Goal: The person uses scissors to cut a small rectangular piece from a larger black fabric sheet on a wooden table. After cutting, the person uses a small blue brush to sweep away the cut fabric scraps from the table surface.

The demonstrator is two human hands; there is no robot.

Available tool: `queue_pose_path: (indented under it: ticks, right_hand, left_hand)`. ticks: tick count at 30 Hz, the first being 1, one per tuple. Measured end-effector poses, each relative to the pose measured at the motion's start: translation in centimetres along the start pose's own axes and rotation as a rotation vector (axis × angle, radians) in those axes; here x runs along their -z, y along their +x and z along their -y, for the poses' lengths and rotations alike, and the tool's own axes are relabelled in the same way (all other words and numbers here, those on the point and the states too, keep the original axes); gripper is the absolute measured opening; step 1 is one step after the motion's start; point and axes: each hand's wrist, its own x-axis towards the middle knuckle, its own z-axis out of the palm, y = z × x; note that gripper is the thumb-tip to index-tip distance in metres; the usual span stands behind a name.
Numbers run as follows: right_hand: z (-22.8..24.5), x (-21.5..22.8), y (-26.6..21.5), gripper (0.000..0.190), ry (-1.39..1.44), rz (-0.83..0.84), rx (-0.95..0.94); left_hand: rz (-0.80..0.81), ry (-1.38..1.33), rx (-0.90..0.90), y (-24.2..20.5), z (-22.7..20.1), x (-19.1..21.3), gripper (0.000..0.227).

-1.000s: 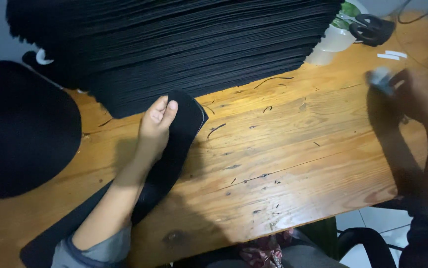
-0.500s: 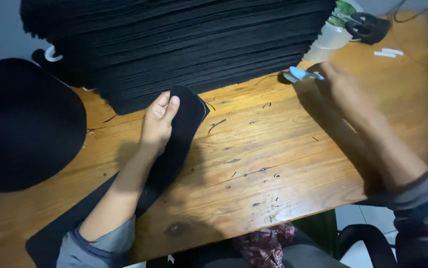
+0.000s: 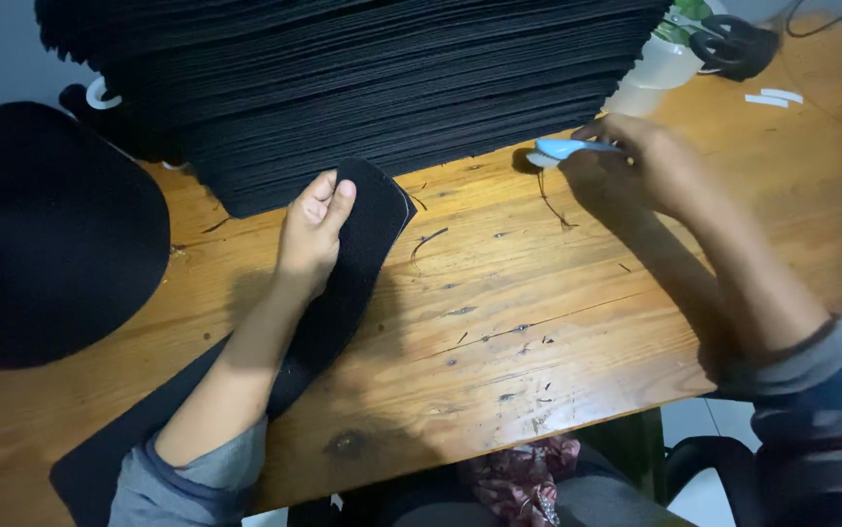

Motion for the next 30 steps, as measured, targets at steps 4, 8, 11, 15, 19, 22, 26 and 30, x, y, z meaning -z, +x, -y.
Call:
queue_pose_path:
  ticks: [4,8,11,15,19,22,26,30]
  right_hand:
    - [3.8,-0.6,-1.0,0.031,0.024,0.147,-0.001]
    - [9.4,0.5,-0.9,0.019,0.206,0.393,-0.095]
    - [10.6,0.0,1.7,0.025,0.191,0.239,0.008]
    - [11.1,-3.8,4.4,0.027,0.226,0.237,0.132]
    - [10.5,-7.0,6.6,0.021,0.018,0.141,0.227]
    - [11.7,-4.2,6.1,0.017,0.103,0.335,0.175]
    - [12.8,0.0,5.3,0.022,0.172,0.386,0.012]
    - [12.8,-0.6,5.1,0.026,0.226,0.351,-0.023]
  left_hand:
    - [-0.014,0.021,0.016,0.6,2.4,2.0,0.022]
    - [-0.004,0.023,0.011,0.8,1.6,1.5,0.022]
    - [-0.002,0.006,-0.013,0.8,1.1,1.0,0.021]
    - [-0.009,0.010,-0.022,1.1,2.6,2.1,0.021]
    - [0.000,0.027,-0.022,1.5,3.1,2.7,0.021]
    - [0.015,0.017,-0.025,1.7,3.2,2.8,0.021]
    - [0.019,0.029,-0.042,2.0,4.9,3.9,0.021]
    - [0.036,0.104,-0.013,1.4,3.8,3.7,0.022]
